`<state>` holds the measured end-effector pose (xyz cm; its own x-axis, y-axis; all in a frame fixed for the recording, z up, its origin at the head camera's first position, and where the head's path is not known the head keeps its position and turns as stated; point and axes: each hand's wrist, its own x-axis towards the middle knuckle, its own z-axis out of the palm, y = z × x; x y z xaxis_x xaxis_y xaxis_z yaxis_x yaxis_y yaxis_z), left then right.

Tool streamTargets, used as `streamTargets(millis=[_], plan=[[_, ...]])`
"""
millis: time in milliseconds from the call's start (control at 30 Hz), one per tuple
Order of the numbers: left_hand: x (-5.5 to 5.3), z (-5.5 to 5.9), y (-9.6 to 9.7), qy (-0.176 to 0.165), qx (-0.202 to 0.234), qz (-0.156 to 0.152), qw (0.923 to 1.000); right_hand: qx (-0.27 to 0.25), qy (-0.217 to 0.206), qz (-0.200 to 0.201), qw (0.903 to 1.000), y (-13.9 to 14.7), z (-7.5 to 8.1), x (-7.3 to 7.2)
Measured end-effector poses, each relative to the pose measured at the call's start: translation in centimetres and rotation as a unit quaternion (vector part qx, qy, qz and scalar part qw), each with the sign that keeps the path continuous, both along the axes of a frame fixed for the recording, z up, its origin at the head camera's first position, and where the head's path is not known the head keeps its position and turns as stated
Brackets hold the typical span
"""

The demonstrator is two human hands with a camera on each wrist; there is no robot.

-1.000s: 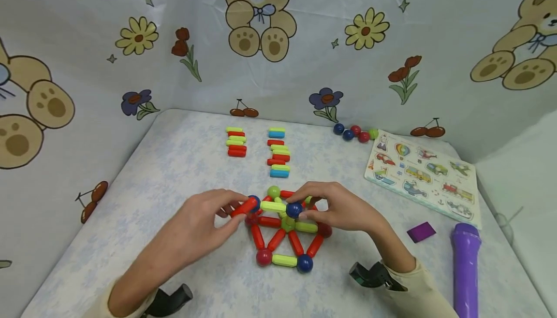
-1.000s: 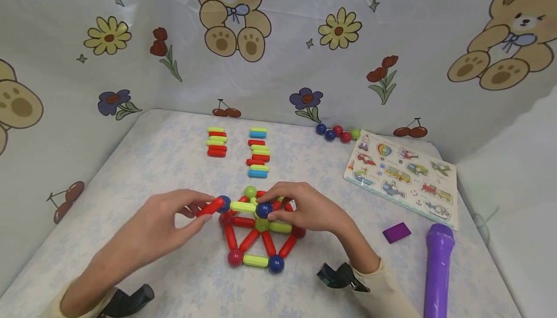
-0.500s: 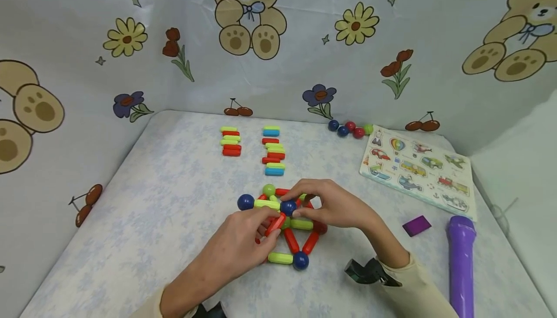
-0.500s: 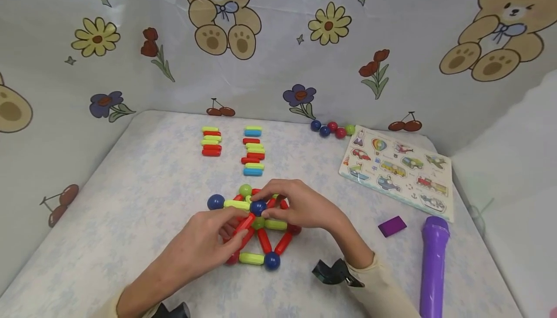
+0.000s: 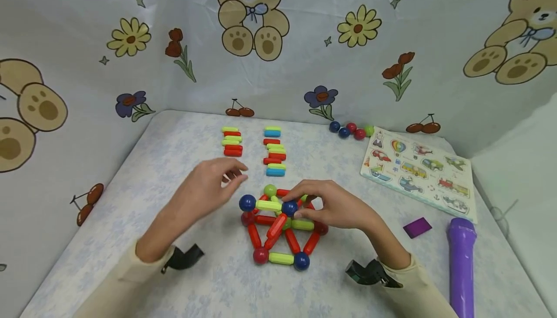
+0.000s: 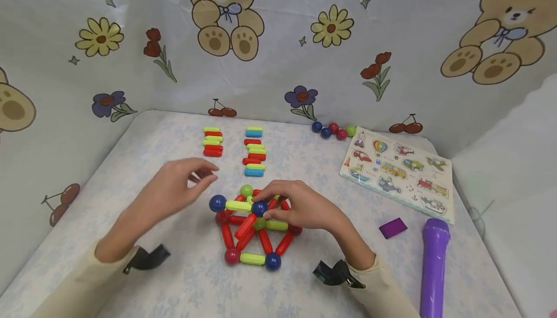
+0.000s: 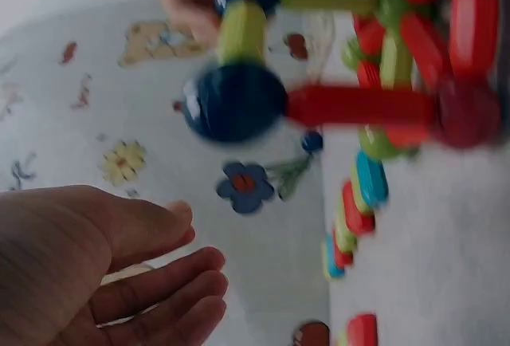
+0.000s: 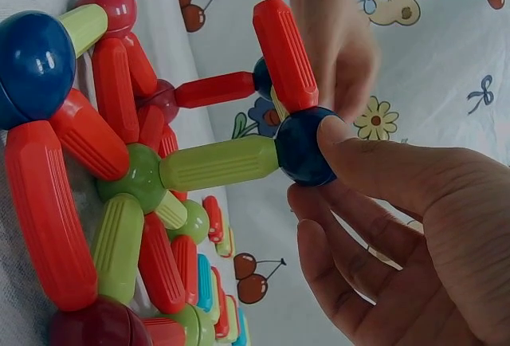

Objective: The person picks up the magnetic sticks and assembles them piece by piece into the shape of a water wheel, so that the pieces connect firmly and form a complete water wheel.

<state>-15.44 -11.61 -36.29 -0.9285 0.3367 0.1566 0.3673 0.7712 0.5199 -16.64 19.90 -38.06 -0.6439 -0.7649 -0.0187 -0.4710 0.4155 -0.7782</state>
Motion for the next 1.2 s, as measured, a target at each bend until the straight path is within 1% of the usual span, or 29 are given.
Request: streamTargets(millis=[67, 133, 200, 233, 300, 333, 400, 433, 533, 633, 733, 867, 933, 1033, 1067, 1133, 1200], plan=[[-3.5, -0.9, -1.5, -0.010, -0.030, 0.004, 0.9995, 0.003, 0.000, -0.001, 1.0000, 0.0, 0.0, 0.0], [-6.8, -1.9, -2.8, -0.029, -0.056, -0.001, 0.9980, 0.002, -0.001, -0.001, 1.0000, 0.0, 0.0, 0.1], [-9.4, -3.2, -3.6, -0.043, -0.083, -0.008, 0.9956, 0.001, 0.000, 0.000, 1.0000, 0.0, -0.1, 0.1], [-10.4, -3.8, -3.9, -0.049, -0.097, -0.012, 0.9940, -0.001, -0.001, 0.000, 1.0000, -0.1, -0.1, 0.1], [-11.8, -5.1, -4.1, -0.061, -0.124, -0.018, 0.9902, -0.004, -0.002, 0.000, 1.0000, -0.1, -0.2, 0.1], [-12.1, -5.6, -4.2, -0.063, -0.136, -0.021, 0.9885, -0.005, -0.003, 0.001, 1.0000, -0.2, -0.3, 0.1], [-12.4, -6.5, -4.3, -0.063, -0.154, -0.019, 0.9859, -0.007, -0.004, 0.001, 1.0000, -0.2, -0.3, 0.1], [-12.4, -6.8, -4.4, -0.060, -0.159, -0.017, 0.9853, -0.007, -0.004, 0.001, 1.0000, -0.2, -0.3, 0.1], [-11.5, -7.4, -4.8, -0.041, -0.174, -0.011, 0.9839, -0.007, -0.004, 0.001, 1.0000, -0.3, -0.3, 0.0], [-10.1, -7.9, -5.4, -0.023, -0.183, -0.004, 0.9828, -0.006, -0.006, -0.002, 1.0000, -0.2, -0.1, 0.0], [-8.1, -8.3, -6.4, -0.010, -0.185, -0.004, 0.9827, -0.004, -0.008, -0.004, 0.9999, -0.1, -0.1, 0.0], [-4.8, -8.1, -7.6, 0.004, -0.156, 0.002, 0.9877, -0.001, -0.004, -0.002, 1.0000, -0.1, 0.0, 0.0], [-3.1, -7.6, -7.8, 0.015, -0.117, 0.009, 0.9930, -0.001, -0.001, -0.002, 1.0000, 0.0, -0.1, 0.0], [-0.5, -6.3, -7.4, 0.044, -0.034, 0.011, 0.9984, -0.001, 0.000, -0.001, 1.0000, 0.0, -0.1, 0.0], [0.5, -5.8, -7.2, 0.054, -0.004, 0.009, 0.9985, -0.001, 0.000, -0.001, 1.0000, 0.0, -0.1, 0.0], [2.3, -4.6, -6.4, 0.070, 0.057, -0.004, 0.9959, -0.002, -0.001, 0.000, 1.0000, 0.0, -0.1, 0.0], [4.1, -3.5, -5.4, 0.072, 0.106, -0.025, 0.9915, -0.003, 0.000, 0.001, 1.0000, 0.0, -0.1, -0.1]])
